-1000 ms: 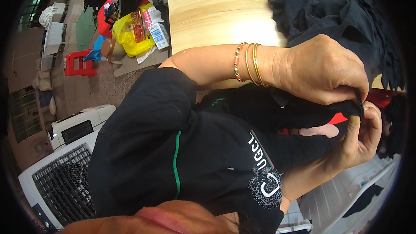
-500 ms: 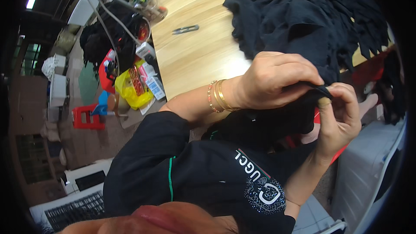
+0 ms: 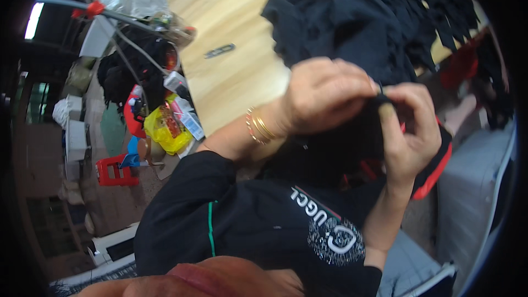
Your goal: The recorder is inspecting black garments and trimming loose threads using a pair of nippers.
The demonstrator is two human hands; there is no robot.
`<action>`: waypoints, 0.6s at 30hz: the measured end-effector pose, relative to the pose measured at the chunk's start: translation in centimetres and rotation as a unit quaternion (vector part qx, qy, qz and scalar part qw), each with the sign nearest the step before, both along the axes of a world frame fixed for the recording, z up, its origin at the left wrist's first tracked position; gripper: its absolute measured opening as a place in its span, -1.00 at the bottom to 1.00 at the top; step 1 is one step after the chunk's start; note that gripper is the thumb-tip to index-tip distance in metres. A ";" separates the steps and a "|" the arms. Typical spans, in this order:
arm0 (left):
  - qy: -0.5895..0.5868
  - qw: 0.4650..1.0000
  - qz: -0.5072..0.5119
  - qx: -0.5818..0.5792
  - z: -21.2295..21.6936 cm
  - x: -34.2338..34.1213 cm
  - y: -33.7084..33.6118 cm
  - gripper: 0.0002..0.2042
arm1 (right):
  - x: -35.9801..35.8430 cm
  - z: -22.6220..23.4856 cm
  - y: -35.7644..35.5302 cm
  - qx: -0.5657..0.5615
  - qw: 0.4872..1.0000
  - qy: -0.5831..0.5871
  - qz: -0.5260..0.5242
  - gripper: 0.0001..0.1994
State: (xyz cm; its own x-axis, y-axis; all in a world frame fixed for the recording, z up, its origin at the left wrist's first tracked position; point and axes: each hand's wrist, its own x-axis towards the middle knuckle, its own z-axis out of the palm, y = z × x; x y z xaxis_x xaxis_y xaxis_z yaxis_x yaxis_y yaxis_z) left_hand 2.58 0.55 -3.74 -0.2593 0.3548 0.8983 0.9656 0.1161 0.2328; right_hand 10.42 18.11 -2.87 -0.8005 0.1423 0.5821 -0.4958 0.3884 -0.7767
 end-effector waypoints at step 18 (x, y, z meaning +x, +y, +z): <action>-0.345 0.934 -0.076 -0.050 0.4 -2.4 -0.3 -0.93 | -0.3 0.5 2.5 0.308 0.940 0.141 0.046 -0.63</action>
State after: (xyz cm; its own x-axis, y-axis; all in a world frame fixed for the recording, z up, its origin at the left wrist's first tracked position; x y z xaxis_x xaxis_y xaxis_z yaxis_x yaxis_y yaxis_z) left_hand 0.17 0.23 -3.34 -0.7037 0.5086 0.4961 0.5966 0.0439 0.8013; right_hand 10.15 20.63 -2.33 -0.5950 -0.3530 0.7221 -0.7016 0.6664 -0.2524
